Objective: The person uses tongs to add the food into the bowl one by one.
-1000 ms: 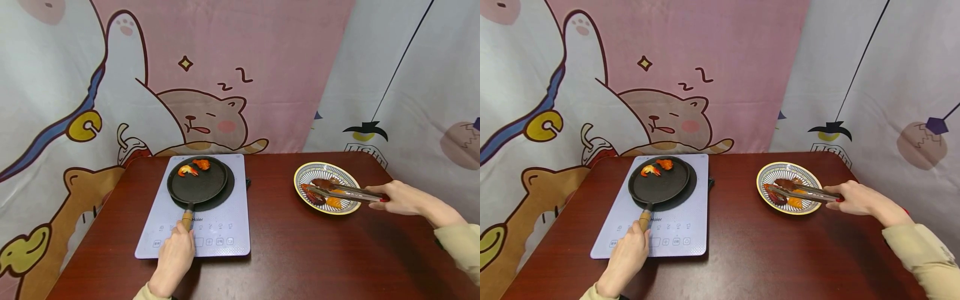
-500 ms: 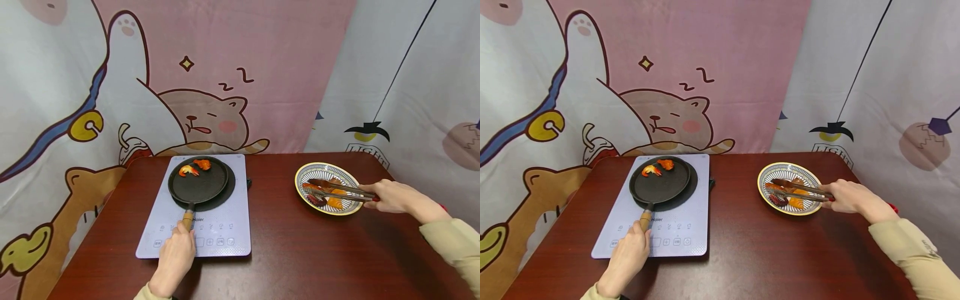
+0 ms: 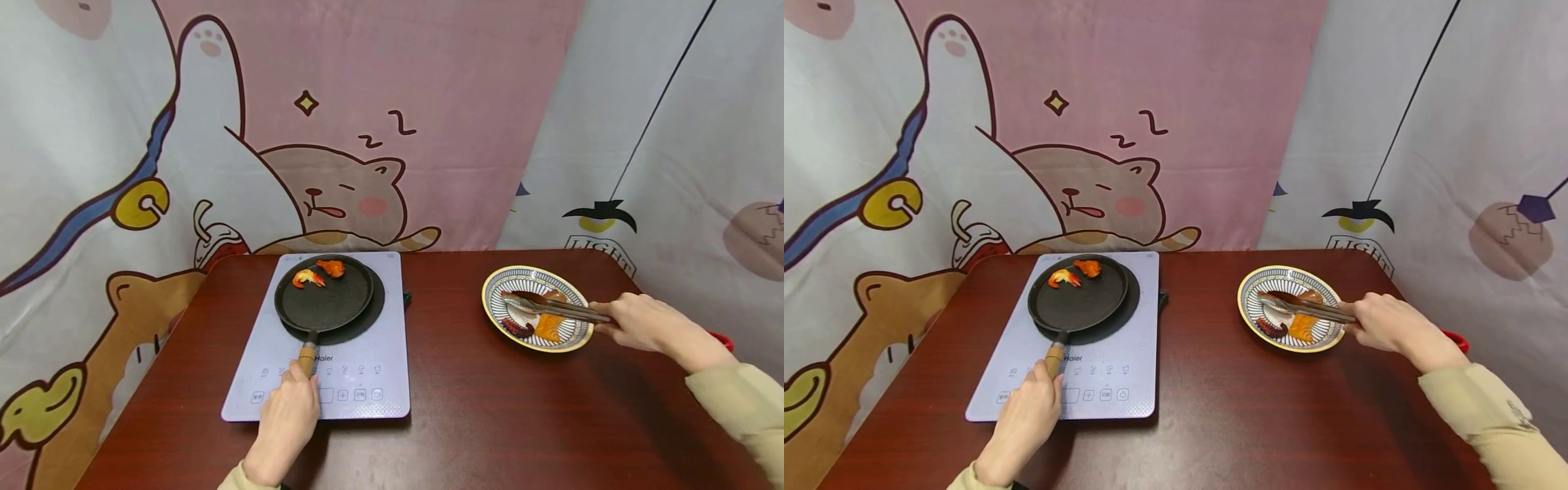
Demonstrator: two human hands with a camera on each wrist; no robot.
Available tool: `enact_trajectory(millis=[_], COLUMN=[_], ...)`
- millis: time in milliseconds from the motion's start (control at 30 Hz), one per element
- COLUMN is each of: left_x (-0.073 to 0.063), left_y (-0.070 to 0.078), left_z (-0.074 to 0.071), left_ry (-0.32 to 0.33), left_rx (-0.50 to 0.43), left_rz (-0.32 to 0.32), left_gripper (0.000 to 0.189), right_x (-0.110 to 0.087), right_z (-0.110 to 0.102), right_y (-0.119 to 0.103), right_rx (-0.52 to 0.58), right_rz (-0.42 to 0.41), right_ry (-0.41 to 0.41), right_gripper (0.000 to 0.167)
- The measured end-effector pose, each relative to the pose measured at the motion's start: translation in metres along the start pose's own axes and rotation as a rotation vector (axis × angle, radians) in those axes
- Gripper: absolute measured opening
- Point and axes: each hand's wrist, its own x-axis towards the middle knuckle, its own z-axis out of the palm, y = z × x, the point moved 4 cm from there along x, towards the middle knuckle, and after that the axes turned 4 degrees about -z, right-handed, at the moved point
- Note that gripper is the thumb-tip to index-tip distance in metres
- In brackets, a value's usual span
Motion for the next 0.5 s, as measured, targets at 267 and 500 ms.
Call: enact_trajectory(millis=[267, 500], left_x=[0.0006, 0.0006], left_y=[0.0001, 0.0007], left_z=[-0.0011, -0.0006], left_ry=[-0.008, -0.001], left_rx=[-0.008, -0.008], left_rz=[-0.015, -0.009], left_gripper=[0.03, 0.03], right_x=[-0.0031, -0.0053], right_z=[-0.0049, -0.0052], right_y=[0.0032, 0.0088], right_rx=[-0.009, 0.017], right_rz=[0.02, 0.078], right_ry=[0.028, -0.057], right_gripper=[0.03, 0.038])
